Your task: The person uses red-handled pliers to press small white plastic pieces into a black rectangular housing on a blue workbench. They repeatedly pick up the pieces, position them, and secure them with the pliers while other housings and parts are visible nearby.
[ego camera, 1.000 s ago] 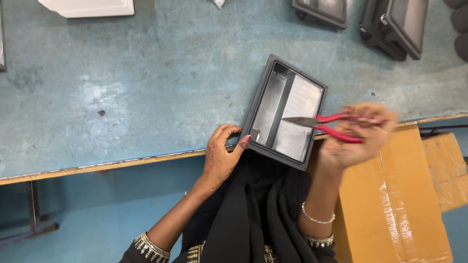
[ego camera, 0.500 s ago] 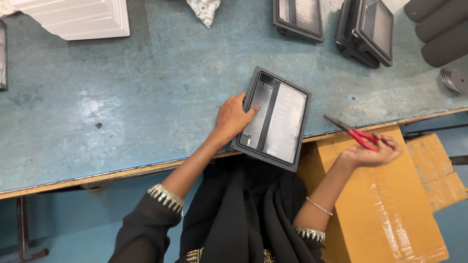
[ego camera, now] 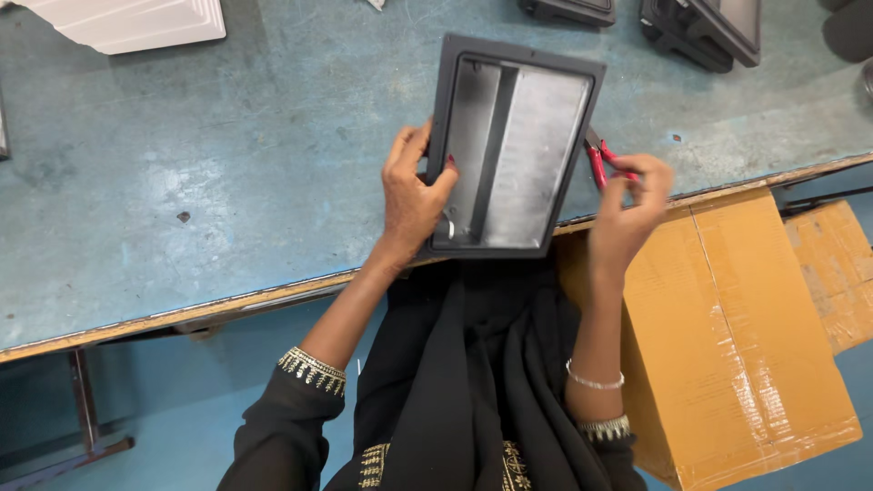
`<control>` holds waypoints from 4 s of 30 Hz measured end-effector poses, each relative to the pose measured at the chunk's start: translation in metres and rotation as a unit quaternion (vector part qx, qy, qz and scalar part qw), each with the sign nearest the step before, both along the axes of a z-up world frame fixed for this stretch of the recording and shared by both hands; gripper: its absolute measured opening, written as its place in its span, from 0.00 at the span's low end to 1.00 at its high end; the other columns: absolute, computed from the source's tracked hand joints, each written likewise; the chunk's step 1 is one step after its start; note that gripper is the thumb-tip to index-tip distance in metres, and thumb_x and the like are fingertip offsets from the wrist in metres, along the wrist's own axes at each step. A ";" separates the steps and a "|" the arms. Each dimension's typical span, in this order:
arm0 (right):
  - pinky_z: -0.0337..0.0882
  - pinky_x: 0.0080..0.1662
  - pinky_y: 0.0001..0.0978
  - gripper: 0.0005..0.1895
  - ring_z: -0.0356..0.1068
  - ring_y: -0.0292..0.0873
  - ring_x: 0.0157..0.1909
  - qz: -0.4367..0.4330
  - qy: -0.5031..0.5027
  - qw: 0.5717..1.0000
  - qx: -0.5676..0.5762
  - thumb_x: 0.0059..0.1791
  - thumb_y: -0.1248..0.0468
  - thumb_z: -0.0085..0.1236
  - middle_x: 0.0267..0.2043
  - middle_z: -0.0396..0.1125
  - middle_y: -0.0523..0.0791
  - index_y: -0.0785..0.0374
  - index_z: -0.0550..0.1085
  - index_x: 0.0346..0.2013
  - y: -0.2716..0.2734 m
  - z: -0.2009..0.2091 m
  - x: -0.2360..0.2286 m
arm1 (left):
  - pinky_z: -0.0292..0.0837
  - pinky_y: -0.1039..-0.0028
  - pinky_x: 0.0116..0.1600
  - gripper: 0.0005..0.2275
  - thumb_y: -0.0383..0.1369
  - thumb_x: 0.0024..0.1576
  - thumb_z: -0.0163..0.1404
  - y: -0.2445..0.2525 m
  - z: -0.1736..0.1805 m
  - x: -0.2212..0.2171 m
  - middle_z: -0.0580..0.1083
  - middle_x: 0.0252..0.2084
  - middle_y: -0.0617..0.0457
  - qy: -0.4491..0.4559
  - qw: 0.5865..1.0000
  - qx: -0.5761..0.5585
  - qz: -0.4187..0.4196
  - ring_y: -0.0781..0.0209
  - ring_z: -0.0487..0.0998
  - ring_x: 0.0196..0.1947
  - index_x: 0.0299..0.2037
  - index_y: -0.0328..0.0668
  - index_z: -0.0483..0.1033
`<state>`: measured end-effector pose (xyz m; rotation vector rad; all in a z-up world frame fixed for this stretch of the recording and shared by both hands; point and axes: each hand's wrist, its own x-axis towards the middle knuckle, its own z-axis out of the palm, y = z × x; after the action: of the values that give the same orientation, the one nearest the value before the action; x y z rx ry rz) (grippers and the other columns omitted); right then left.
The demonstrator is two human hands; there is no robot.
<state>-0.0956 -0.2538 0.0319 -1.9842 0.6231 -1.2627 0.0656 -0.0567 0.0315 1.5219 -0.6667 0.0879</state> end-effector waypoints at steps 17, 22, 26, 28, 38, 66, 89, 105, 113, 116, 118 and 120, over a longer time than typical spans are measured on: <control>0.71 0.48 0.44 0.12 0.73 0.57 0.45 0.405 0.329 0.830 -0.198 0.44 0.64 0.65 0.41 0.73 0.54 0.68 0.79 0.39 0.058 0.016 0.108 | 0.72 0.64 0.45 0.14 0.31 0.51 0.56 -0.013 -0.017 0.073 0.73 0.37 0.42 -0.020 0.995 0.081 0.050 0.51 0.76 0.36 0.45 0.31 0.79; 0.73 0.46 0.39 0.14 0.76 0.51 0.43 0.465 0.349 0.797 -0.163 0.43 0.63 0.66 0.39 0.75 0.52 0.68 0.80 0.39 0.040 0.016 0.129 | 0.71 0.57 0.48 0.14 0.35 0.49 0.55 -0.019 -0.028 0.090 0.73 0.38 0.37 -0.036 0.984 0.164 0.058 0.42 0.75 0.39 0.41 0.34 0.81; 0.76 0.42 0.33 0.12 0.79 0.42 0.36 0.458 0.440 0.768 -0.079 0.42 0.63 0.66 0.34 0.78 0.49 0.66 0.82 0.38 0.030 0.016 0.143 | 0.70 0.57 0.52 0.17 0.39 0.51 0.54 -0.026 -0.031 0.099 0.73 0.43 0.36 -0.013 0.971 0.235 0.039 0.39 0.74 0.45 0.44 0.34 0.80; 0.76 0.38 0.32 0.12 0.77 0.41 0.32 0.474 0.469 0.745 -0.021 0.43 0.64 0.66 0.33 0.78 0.49 0.67 0.82 0.37 0.026 0.015 0.151 | 0.68 0.57 0.54 0.20 0.42 0.54 0.55 -0.023 -0.027 0.098 0.72 0.47 0.35 -0.042 0.967 0.247 0.037 0.37 0.73 0.50 0.48 0.33 0.78; 0.78 0.36 0.28 0.13 0.76 0.37 0.32 0.527 0.501 0.683 0.070 0.43 0.65 0.64 0.35 0.78 0.47 0.68 0.81 0.40 0.016 0.014 0.168 | 0.76 0.69 0.46 0.14 0.40 0.59 0.57 0.055 -0.032 -0.035 0.76 0.42 0.45 0.088 0.979 0.161 0.094 0.56 0.81 0.39 0.42 0.32 0.77; 0.78 0.34 0.28 0.09 0.76 0.39 0.29 0.514 0.534 0.668 0.070 0.44 0.67 0.66 0.31 0.77 0.49 0.70 0.81 0.35 0.021 0.023 0.176 | 0.55 0.77 0.25 0.17 0.39 0.54 0.62 0.051 -0.022 -0.015 0.70 0.29 0.57 0.172 0.979 0.086 0.068 0.74 0.61 0.19 0.29 0.26 0.78; 0.80 0.41 0.28 0.07 0.79 0.39 0.36 0.568 0.549 0.592 0.160 0.45 0.72 0.65 0.36 0.77 0.49 0.72 0.80 0.37 0.006 -0.016 0.207 | 0.58 0.79 0.28 0.15 0.38 0.54 0.62 0.051 -0.031 -0.014 0.70 0.30 0.57 0.171 0.979 0.082 0.068 0.72 0.64 0.23 0.31 0.28 0.80; 0.77 0.35 0.28 0.06 0.77 0.38 0.31 0.537 0.523 0.658 0.068 0.43 0.70 0.67 0.31 0.77 0.49 0.72 0.79 0.30 0.020 0.003 0.186 | 0.60 0.78 0.29 0.14 0.39 0.53 0.62 0.050 -0.032 -0.015 0.72 0.30 0.57 0.174 0.975 0.111 0.086 0.71 0.66 0.23 0.31 0.30 0.81; 0.79 0.38 0.26 0.09 0.78 0.37 0.34 0.572 0.522 0.616 0.145 0.45 0.71 0.64 0.35 0.78 0.48 0.71 0.81 0.39 0.006 -0.016 0.199 | 0.61 0.78 0.30 0.15 0.39 0.54 0.63 0.049 -0.034 -0.015 0.71 0.30 0.56 0.150 0.979 0.104 0.092 0.71 0.66 0.24 0.31 0.29 0.79; 0.79 0.37 0.26 0.09 0.78 0.37 0.33 0.566 0.537 0.605 0.161 0.43 0.71 0.66 0.34 0.77 0.47 0.71 0.81 0.36 0.007 -0.016 0.202 | 0.61 0.78 0.30 0.15 0.39 0.54 0.62 0.049 -0.033 -0.016 0.72 0.31 0.57 0.136 0.982 0.099 0.090 0.72 0.66 0.24 0.32 0.29 0.79; 0.78 0.36 0.27 0.08 0.76 0.38 0.32 0.558 0.538 0.610 0.165 0.43 0.70 0.68 0.32 0.76 0.48 0.74 0.80 0.33 0.010 -0.014 0.201 | 0.61 0.78 0.30 0.15 0.39 0.54 0.62 0.050 -0.032 -0.016 0.72 0.31 0.57 0.135 0.982 0.100 0.090 0.72 0.66 0.24 0.32 0.29 0.80; 0.78 0.35 0.28 0.09 0.76 0.39 0.31 0.548 0.535 0.626 0.146 0.42 0.70 0.69 0.31 0.75 0.49 0.75 0.79 0.31 0.013 -0.012 0.198 | 0.61 0.78 0.30 0.15 0.40 0.53 0.63 0.050 -0.030 -0.017 0.72 0.31 0.57 0.140 0.981 0.104 0.090 0.72 0.67 0.24 0.32 0.31 0.81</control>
<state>0.1023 -0.2405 0.0203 -2.0127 -0.0282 0.8093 0.0489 -0.0066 0.0013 1.7537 -0.3202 -0.0612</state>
